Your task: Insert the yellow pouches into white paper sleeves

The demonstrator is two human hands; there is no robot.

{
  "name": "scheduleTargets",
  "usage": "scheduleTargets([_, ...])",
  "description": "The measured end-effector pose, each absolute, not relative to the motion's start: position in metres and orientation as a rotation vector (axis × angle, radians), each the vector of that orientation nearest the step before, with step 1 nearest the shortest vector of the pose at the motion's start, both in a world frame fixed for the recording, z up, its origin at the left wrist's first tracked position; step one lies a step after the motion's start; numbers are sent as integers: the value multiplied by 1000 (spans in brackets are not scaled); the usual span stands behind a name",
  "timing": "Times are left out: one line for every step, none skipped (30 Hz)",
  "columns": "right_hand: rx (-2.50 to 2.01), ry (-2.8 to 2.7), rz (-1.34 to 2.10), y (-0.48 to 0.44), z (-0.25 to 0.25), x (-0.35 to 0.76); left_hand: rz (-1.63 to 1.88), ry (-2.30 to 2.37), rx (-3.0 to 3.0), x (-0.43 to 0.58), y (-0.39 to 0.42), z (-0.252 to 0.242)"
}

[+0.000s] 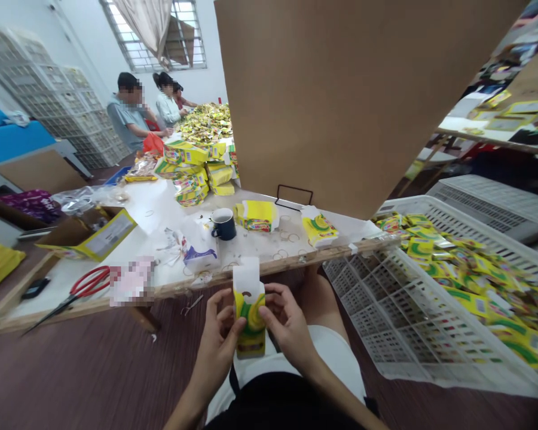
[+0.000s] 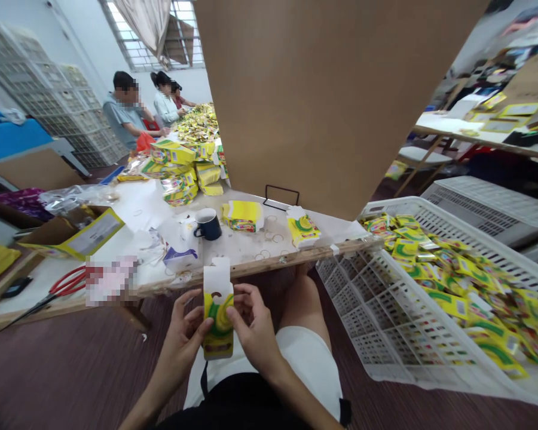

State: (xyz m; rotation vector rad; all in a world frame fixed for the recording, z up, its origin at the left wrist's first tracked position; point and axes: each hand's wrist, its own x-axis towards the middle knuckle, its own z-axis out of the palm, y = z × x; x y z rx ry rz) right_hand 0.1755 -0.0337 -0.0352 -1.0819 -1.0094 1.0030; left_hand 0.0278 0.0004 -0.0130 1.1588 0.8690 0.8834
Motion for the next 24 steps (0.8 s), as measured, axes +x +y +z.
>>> scheduleTargets([-1047, -1009, 998, -34, -33, 178, 878, 829, 1160, 27, 1, -11])
scheduleTargets([-1024, -1032, 998, -34, -32, 181, 855, 785, 1166, 25, 1, -10])
scheduleTargets([-1013, -1072, 1008, -35, -30, 185, 818, 739, 1169, 24, 1, -9])
scheduleTargets([-1010, -1118, 1025, -35, -29, 189, 771, 692, 1164, 23, 1, -9])
scheduleTargets([-1018, -1163, 1048, -35, -27, 193, 723, 646, 1150, 22, 1, -9])
scheduleTargets([-1037, -1202, 1068, -36, -25, 197, 685, 606, 1129, 21, 0, -9])
scheduleTargets([-1061, -1239, 1077, -36, -23, 201, 659, 576, 1107, 20, 0, -10])
scheduleTargets([-1091, -1275, 1073, -36, -21, 204, 641, 556, 1090, 20, -1, -11])
scheduleTargets([-1119, -1310, 1054, -37, -20, 206, 631, 547, 1079, 21, -2, -11])
scheduleTargets([-1140, -1337, 1025, -37, -19, 207, 628, 545, 1075, 22, -3, -12])
scheduleTargets([-1149, -1355, 995, -36, -19, 207, 628, 547, 1074, 22, -4, -13])
scheduleTargets([-1150, -1359, 970, -36, -19, 206, 631, 550, 1074, 23, -5, -14])
scheduleTargets([-1140, -1340, 957, -36, -20, 205, 642, 556, 1073, 24, -6, -15])
scheduleTargets([-1117, -1298, 959, -35, -22, 203, 658, 570, 1072, 25, -6, -16])
scheduleTargets([-1088, -1244, 972, -34, -23, 202, 677, 588, 1073, 25, -6, -17])
scheduleTargets([-1061, -1191, 989, -34, -25, 200, 692, 606, 1078, 26, -5, -17])
scheduleTargets([-1041, -1160, 1000, -33, -26, 200, 698, 619, 1088, 26, -5, -18])
scheduleTargets([-1034, -1162, 993, -33, -27, 200, 698, 629, 1104, 25, -4, -18])
scheduleTargets([-1042, -1200, 960, -33, -27, 201, 694, 640, 1128, 25, -3, -19])
scheduleTargets([-1061, -1258, 902, -33, -26, 202, 693, 655, 1155, 24, -3, -19])
scheduleTargets([-1085, -1315, 837, -34, -25, 204, 698, 679, 1182, 24, -3, -19])
scheduleTargets([-1110, -1357, 790, -35, -23, 205, 707, 713, 1206, 24, -3, -19])
scheduleTargets([-1140, -1379, 783, -35, -21, 206, 723, 752, 1223, 24, -3, -19])
scheduleTargets([-1174, -1384, 825, -36, -19, 207, 736, 783, 1234, 24, -3, -18])
